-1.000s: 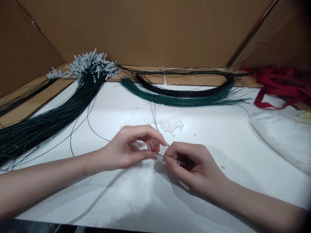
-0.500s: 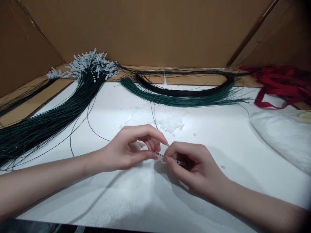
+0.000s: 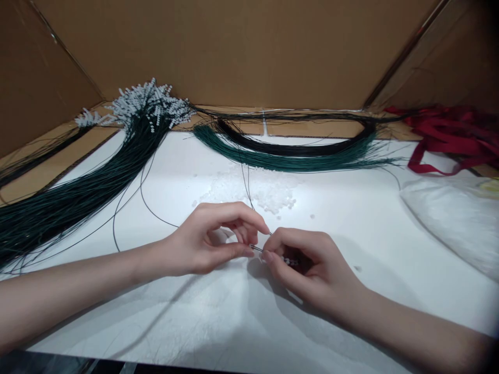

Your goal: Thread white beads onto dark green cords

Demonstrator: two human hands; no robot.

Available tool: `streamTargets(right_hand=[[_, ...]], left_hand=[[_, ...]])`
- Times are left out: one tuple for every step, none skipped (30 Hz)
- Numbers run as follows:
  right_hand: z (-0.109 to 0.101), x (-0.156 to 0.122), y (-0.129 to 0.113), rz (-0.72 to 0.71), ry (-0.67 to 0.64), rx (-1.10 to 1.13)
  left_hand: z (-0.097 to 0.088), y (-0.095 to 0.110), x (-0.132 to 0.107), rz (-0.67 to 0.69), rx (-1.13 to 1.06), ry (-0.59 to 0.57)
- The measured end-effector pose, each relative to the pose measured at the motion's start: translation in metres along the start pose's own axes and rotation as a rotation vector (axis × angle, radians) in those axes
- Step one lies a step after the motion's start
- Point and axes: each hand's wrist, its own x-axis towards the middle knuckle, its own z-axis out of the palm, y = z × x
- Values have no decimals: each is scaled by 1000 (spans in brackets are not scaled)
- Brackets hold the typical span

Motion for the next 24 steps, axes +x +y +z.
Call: streamTargets(right_hand=[[0, 0, 0, -2, 0, 1], [0, 0, 0, -2, 1, 3], [0, 0, 0, 0, 4, 6], [0, 0, 0, 4, 4, 7], [0, 0, 0, 6, 6, 7], [0, 0, 0, 7, 6, 6], [0, 0, 0, 7, 4, 5], [0, 0, 0, 8, 0, 4], [-1, 0, 0, 7, -1, 4], [-1, 0, 1, 7, -2, 5], [-1, 0, 1, 7, 0, 6], [-1, 0, 1, 6, 1, 6], [-1, 0, 1, 2, 4, 8], [-1, 0, 0, -3, 7, 11], [-1, 0, 0, -8, 6, 14], [-1, 0, 0, -9, 6, 15], [-1, 0, 0, -10, 3, 15], [0, 0, 0, -9, 1, 12], [0, 0, 0, -7, -1, 9], [0, 0, 0, -7, -1, 6], [0, 0, 0, -7, -1, 5], [0, 0, 0, -7, 0, 5], [0, 0, 1, -7, 1, 6], [0, 0, 1, -6, 1, 7]], left_hand=[[0, 0, 0, -5, 2, 0], [0, 0, 0, -8, 3, 0], [0, 0, 0, -12, 4, 0], [0, 0, 0, -17, 6, 0], [0, 0, 0, -22, 9, -1], [0, 0, 1, -26, 13, -3], [0, 1, 1, -29, 17, -5], [0, 1, 1, -33, 22, -9], [0, 2, 2, -34, 25, -10], [0, 2, 2, -33, 26, -12], [0, 2, 2, -33, 25, -13], [0, 2, 2, -33, 23, -13], [0, 2, 2, -33, 20, -14], [0, 2, 2, -35, 17, -14], [0, 2, 1, -33, 13, -15], [0, 2, 1, -33, 12, -15], [0, 1, 1, -33, 10, -15], [0, 1, 0, -32, 9, -17], [0, 1, 0, -31, 8, -17], [0, 1, 0, -31, 8, -19], [0, 2, 0, -32, 8, -19], [0, 2, 1, -31, 9, -17], [0, 2, 1, -29, 9, -17], [0, 2, 1, -28, 12, -12]])
